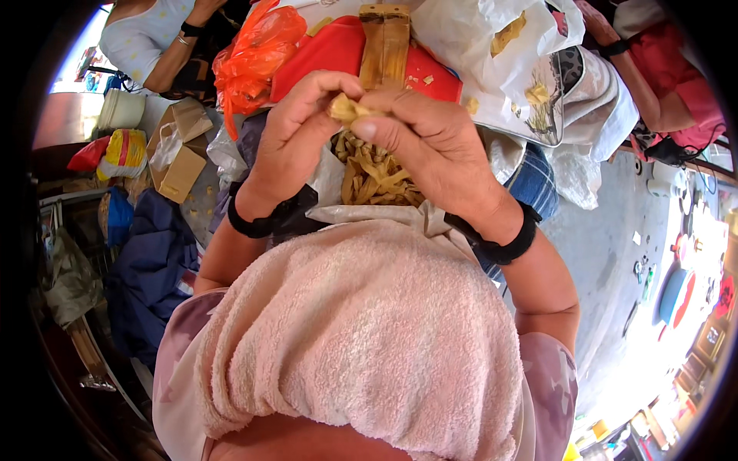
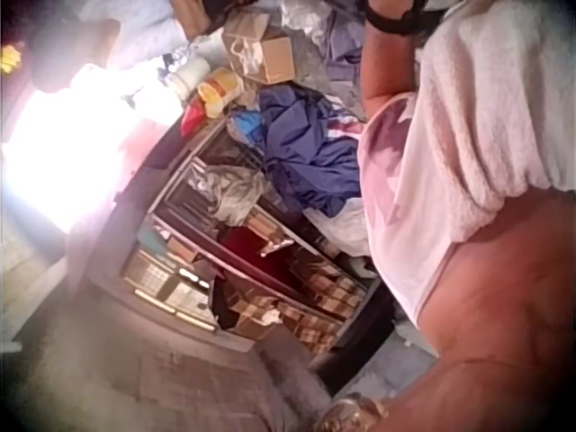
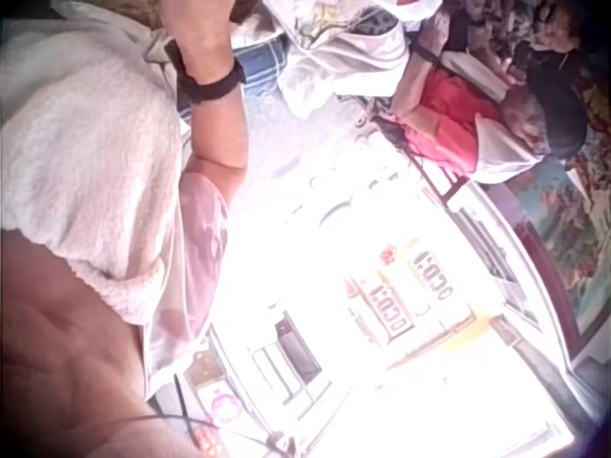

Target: The person knots strips of yellow material by hand, taking each strip and tying it into a small bundle before placing it into a large bag.

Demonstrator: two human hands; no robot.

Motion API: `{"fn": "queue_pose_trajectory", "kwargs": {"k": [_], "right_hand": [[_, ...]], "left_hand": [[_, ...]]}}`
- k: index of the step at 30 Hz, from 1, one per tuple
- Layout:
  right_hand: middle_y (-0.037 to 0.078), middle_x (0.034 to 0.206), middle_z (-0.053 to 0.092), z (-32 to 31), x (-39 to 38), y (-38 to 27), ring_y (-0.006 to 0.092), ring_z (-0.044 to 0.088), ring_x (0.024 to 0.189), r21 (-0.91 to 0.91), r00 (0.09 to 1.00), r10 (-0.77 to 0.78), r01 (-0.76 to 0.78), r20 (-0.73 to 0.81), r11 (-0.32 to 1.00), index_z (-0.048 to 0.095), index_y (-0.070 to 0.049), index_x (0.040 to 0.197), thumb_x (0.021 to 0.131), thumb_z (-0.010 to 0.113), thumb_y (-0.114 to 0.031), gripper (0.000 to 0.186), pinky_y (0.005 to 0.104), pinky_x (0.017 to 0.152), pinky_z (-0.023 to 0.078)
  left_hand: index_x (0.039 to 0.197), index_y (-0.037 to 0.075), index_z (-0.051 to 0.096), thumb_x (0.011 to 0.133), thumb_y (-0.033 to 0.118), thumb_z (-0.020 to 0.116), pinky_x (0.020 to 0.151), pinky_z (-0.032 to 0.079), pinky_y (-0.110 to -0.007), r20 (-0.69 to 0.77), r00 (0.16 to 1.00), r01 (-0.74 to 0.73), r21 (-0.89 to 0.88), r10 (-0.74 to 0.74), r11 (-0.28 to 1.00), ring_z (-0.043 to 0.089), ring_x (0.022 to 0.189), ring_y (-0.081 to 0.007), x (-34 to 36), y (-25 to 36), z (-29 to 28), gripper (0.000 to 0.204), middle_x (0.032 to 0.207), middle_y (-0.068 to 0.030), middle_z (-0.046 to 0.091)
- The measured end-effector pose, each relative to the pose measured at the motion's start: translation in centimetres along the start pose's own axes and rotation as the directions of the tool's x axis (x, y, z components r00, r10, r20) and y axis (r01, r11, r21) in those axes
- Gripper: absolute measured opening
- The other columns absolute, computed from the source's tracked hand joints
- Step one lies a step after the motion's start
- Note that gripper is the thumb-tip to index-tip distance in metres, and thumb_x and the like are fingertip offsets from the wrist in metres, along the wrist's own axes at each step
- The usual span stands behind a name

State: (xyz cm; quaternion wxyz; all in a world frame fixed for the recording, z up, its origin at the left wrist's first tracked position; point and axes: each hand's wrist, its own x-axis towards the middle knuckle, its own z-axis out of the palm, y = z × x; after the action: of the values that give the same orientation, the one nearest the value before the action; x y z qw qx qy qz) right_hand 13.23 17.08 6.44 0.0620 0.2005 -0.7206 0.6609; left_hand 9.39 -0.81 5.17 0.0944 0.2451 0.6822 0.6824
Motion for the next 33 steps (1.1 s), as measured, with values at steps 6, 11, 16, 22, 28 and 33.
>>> {"fn": "queue_pose_trajectory", "kwargs": {"k": [6,11,16,22,28,33], "right_hand": [[-0.002,0.075,0.058,0.2,-0.2,0.4,0.0034,0.047,0.063,0.309,0.902,0.386,-0.430,0.196,0.848,0.063,-0.002,0.099,0.088,0.060,-0.013,0.016,0.0167,0.057,0.040],[-0.003,0.069,0.055,0.5,0.2,1.5,0.0011,0.044,0.057,0.483,0.950,0.312,-0.285,0.025,0.828,0.059,-0.006,0.091,0.088,0.060,-0.013,0.008,0.0158,0.049,0.035],[-0.005,0.064,0.051,0.3,0.3,2.6,0.0016,0.042,0.055,0.516,0.940,0.340,-0.273,-0.037,0.812,0.056,-0.007,0.093,0.087,0.060,-0.010,0.008,0.0159,0.048,0.032],[-0.005,0.066,0.046,0.7,0.6,2.2,0.0020,0.034,0.052,0.594,0.849,0.528,-0.426,0.003,0.682,0.053,-0.010,0.089,0.091,0.056,-0.025,0.016,0.0167,0.044,0.024],[-0.005,0.055,0.033,-2.2,0.7,2.9,0.0057,0.021,0.047,0.810,0.849,0.502,-0.409,0.169,0.421,0.048,-0.010,0.090,0.094,0.030,-0.054,0.047,0.0212,0.043,0.016],[-0.005,0.054,0.031,-1.7,0.3,2.3,0.0065,0.021,0.047,0.790,0.854,0.496,-0.411,0.159,0.455,0.047,-0.010,0.090,0.095,0.028,-0.052,0.047,0.0215,0.043,0.016]], "left_hand": [[0.100,-0.001,0.058,0.087,0.000,0.054,0.071,0.046,-0.023,-0.123,0.963,-0.198,0.284,0.240,0.938,0.058,0.076,-0.0137,-0.6,-2.8,0.3,0.014,0.088,-0.0073,0.059],[0.107,-0.002,0.058,0.085,0.005,0.060,0.070,0.046,-0.024,-0.214,0.928,-0.254,0.236,0.305,0.938,0.059,0.078,-0.0159,-0.1,-1.2,1.4,0.023,0.087,-0.0098,0.060],[0.102,-0.002,0.058,0.082,0.012,0.066,0.062,0.047,-0.024,-0.113,0.917,-0.279,0.503,0.382,0.818,0.059,0.070,-0.0168,0.3,-1.1,2.1,0.025,0.083,-0.0110,0.062],[0.097,-0.002,0.061,0.084,0.005,0.063,0.065,0.046,-0.019,-0.264,0.934,-0.196,0.182,0.240,0.964,0.056,0.077,-0.0045,0.1,-1.8,2.6,0.015,0.082,-0.0044,0.063],[0.086,-0.001,0.063,0.081,0.003,0.067,0.059,0.043,-0.019,-0.234,0.960,-0.156,0.006,0.153,0.988,0.053,0.065,-0.0040,0.6,-0.2,0.2,0.008,0.072,-0.0005,0.061],[0.090,-0.002,0.061,0.084,0.003,0.062,0.064,0.045,-0.020,-0.204,0.973,-0.122,-0.040,0.111,0.992,0.054,0.068,-0.0067,0.2,0.0,-1.4,0.008,0.078,-0.0039,0.062]]}}
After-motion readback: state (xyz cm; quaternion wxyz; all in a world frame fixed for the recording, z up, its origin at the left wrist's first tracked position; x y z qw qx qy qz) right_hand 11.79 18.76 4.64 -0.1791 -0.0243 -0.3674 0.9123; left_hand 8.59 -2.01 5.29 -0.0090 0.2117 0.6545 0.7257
